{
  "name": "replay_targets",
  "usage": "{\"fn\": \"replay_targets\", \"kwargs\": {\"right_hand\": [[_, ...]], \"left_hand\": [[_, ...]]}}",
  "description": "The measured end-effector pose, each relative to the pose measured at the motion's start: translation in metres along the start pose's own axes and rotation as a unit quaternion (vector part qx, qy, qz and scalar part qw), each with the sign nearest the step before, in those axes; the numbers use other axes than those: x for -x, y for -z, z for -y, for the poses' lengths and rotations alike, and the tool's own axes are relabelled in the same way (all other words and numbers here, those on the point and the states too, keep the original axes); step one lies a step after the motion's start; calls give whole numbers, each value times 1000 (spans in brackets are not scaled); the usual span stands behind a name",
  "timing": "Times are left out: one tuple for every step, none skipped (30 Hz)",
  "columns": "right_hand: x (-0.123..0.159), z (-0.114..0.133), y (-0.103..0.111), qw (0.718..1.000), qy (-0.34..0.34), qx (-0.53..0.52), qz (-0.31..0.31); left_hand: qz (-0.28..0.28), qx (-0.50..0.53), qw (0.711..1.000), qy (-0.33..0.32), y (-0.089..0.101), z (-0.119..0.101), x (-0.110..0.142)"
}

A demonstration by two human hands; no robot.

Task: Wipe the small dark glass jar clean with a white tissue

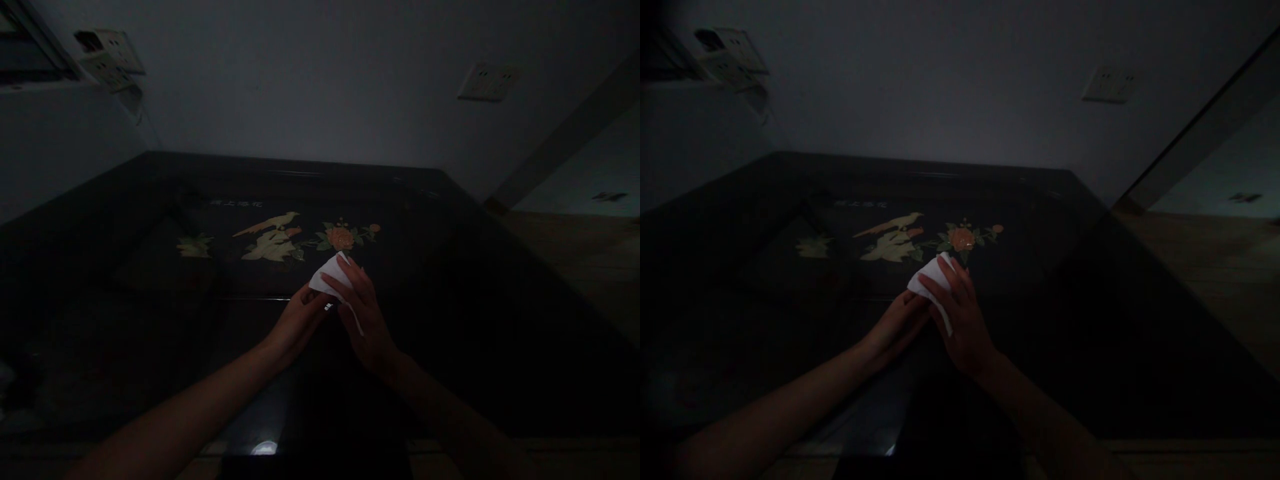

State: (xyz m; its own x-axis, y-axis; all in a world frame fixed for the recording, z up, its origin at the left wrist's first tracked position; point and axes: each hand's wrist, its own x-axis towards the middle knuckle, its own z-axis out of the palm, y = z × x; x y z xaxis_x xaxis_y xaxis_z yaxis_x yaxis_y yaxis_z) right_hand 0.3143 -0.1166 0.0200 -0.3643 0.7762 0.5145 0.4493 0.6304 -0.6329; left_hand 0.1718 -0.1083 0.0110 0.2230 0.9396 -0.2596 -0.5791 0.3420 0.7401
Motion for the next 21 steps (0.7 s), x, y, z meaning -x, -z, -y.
{"fn": "replay_targets", "kwargs": {"right_hand": [[0,0,-1,999,-28,-35,-16],[-1,-1,-2,995,-62,-76,-35],[-1,-2,-3,986,-101,-121,-56],[-2,-4,-5,972,-146,-168,-77],[-2,-7,-7,952,-195,-215,-99],[-2,-10,-9,926,-248,-258,-121],[-1,-14,-11,895,-300,-297,-141],[-1,-18,-13,863,-347,-331,-158],[0,-22,-15,834,-382,-360,-171],[0,-25,-16,810,-405,-385,-181],[0,-26,-17,795,-416,-402,-184],[0,-26,-17,789,-420,-410,-183],[0,-24,-17,792,-419,-407,-179],[-1,-21,-16,803,-412,-395,-170],[-1,-18,-14,822,-401,-372,-161],[-1,-14,-12,846,-377,-346,-152],[-1,-10,-10,876,-336,-317,-141],[-1,-7,-7,908,-282,-281,-129],[0,-5,-6,939,-221,-239,-113],[1,-4,-4,964,-160,-190,-93],[2,-4,-2,983,-104,-137,-72]], "left_hand": [[3,1,1000,1,1,0,-1],[8,4,1000,2,2,1,-1],[13,8,1000,4,3,1,-2],[15,12,1000,6,4,1,-2],[15,17,1000,9,4,2,-2],[12,20,1000,11,4,2,-2],[9,21,1000,13,4,2,-2],[7,21,1000,14,4,2,-2],[6,19,1000,15,3,2,-1],[6,17,1000,15,3,2,-1],[7,15,1000,13,2,2,-1],[9,14,1000,10,2,1,-1],[11,14,1000,9,2,1,-1],[12,14,1000,8,2,1,-1],[14,13,1000,8,2,2,-2],[15,12,1000,9,3,2,-2],[16,12,1000,9,3,2,-2],[17,12,1000,9,4,3,-2],[19,10,1000,8,4,3,-2],[21,8,1000,5,4,4,-2],[23,5,1000,3,4,4,-2]]}}
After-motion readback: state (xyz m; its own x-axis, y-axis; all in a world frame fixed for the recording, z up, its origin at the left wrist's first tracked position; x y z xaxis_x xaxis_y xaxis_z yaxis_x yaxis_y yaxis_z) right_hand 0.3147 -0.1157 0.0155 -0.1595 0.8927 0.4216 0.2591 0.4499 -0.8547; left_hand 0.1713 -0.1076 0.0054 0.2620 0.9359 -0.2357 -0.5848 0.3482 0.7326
